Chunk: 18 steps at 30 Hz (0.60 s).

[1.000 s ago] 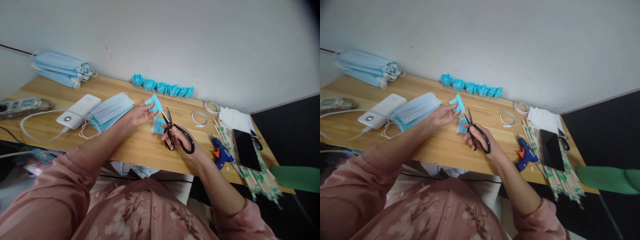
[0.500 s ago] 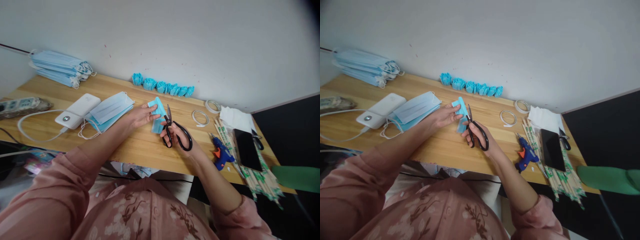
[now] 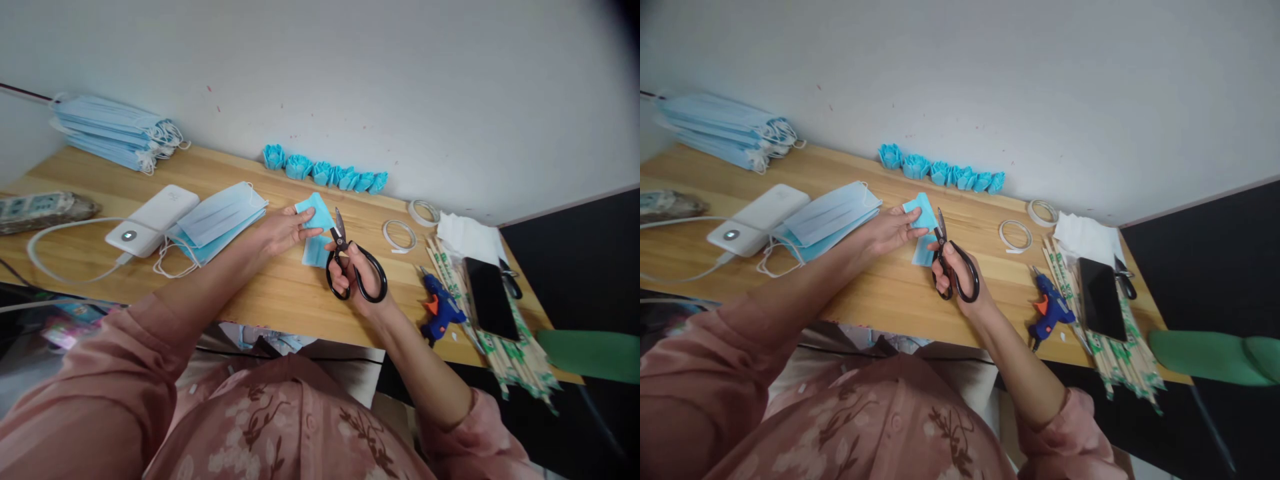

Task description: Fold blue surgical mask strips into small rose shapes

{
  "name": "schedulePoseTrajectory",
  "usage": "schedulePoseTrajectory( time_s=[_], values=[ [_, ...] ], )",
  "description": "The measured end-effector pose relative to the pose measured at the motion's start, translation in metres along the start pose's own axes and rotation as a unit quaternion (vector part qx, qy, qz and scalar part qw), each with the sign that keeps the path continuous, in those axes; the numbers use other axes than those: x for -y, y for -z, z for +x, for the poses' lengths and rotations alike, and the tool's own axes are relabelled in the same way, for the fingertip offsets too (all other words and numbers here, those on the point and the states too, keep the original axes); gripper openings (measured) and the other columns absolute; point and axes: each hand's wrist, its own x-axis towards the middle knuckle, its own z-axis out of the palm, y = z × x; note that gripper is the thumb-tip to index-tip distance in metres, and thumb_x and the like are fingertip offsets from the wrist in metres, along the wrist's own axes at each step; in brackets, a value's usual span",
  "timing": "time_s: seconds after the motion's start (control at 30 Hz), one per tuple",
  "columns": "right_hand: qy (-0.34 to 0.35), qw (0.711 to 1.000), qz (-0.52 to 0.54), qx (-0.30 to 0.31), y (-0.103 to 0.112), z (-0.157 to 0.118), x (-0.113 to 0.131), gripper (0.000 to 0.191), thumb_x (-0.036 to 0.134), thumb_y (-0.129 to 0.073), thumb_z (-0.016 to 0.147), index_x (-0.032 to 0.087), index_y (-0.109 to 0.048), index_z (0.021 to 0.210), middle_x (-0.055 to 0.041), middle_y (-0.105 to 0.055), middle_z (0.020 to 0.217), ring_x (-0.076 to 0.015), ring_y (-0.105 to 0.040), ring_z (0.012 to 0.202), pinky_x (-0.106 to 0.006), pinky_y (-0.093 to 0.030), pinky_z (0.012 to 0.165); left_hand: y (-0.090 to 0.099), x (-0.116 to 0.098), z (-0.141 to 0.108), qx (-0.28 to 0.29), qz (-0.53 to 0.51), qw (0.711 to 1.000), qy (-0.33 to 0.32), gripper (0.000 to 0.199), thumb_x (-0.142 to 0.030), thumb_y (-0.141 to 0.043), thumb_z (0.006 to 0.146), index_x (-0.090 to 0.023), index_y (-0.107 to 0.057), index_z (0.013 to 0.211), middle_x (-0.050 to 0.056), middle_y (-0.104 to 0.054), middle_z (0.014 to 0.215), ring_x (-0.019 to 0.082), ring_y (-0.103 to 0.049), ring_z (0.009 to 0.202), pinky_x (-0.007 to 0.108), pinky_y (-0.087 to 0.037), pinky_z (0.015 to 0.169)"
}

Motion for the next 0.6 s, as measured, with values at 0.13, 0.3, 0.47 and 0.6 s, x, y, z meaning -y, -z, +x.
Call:
schedulePoseTrajectory(
  time_s=[0.13, 0.3, 0.47, 0.6],
  values=[
    [0.000, 1.000, -0.007, -0.014, -0.0032, -0.0015, 0.0009, 0.051, 0.067, -0.067, 0.083, 0.019, -0.066, 0.097, 0.0080, -0.046, 0.056, -0.0049, -0.033, 0.042, -0.021, -0.033, 0.043, -0.0006, 0.0005, -0.0004, 0.004, -0.005, 1.000, 0.003, 0.005, -0.009, -0.065, 0.092, -0.011, -0.066, 0.088, 0.002, -0.072, 0.082, 0.009, -0.067, 0.075, 0.027, -0.060, 0.085],
    [0.001, 1.000, -0.011, -0.016, -0.0008, -0.0035, -0.0003, 0.049, 0.065, -0.067, 0.084, 0.018, -0.067, 0.099, 0.0088, -0.045, 0.055, -0.0042, -0.031, 0.040, -0.021, -0.033, 0.041, 0.0016, 0.0015, 0.0005, 0.014, -0.002, 1.000, 0.007, 0.003, -0.010, -0.068, 0.091, -0.010, -0.066, 0.089, 0.003, -0.072, 0.084, 0.009, -0.068, 0.076, 0.026, -0.060, 0.082],
    [-0.001, 1.000, -0.010, -0.024, -0.0027, -0.0057, 0.0009, 0.050, 0.066, -0.069, 0.083, 0.018, -0.068, 0.098, 0.0095, -0.043, 0.052, -0.0039, -0.028, 0.038, -0.020, -0.031, 0.038, 0.0007, 0.0008, -0.0002, 0.022, 0.001, 1.000, 0.010, 0.004, -0.011, -0.070, 0.090, -0.011, -0.065, 0.091, 0.002, -0.072, 0.084, 0.009, -0.069, 0.076, 0.024, -0.061, 0.079],
    [0.003, 0.999, -0.017, -0.036, -0.0076, -0.0078, 0.0021, 0.051, 0.066, -0.070, 0.082, 0.017, -0.068, 0.098, 0.0104, -0.041, 0.051, -0.0033, -0.027, 0.037, -0.019, -0.030, 0.037, -0.0017, -0.0007, -0.0023, 0.017, 0.004, 1.000, 0.002, 0.006, -0.009, -0.069, 0.090, -0.011, -0.064, 0.088, 0.000, -0.071, 0.081, 0.008, -0.068, 0.075, 0.022, -0.061, 0.079]
  ],
)
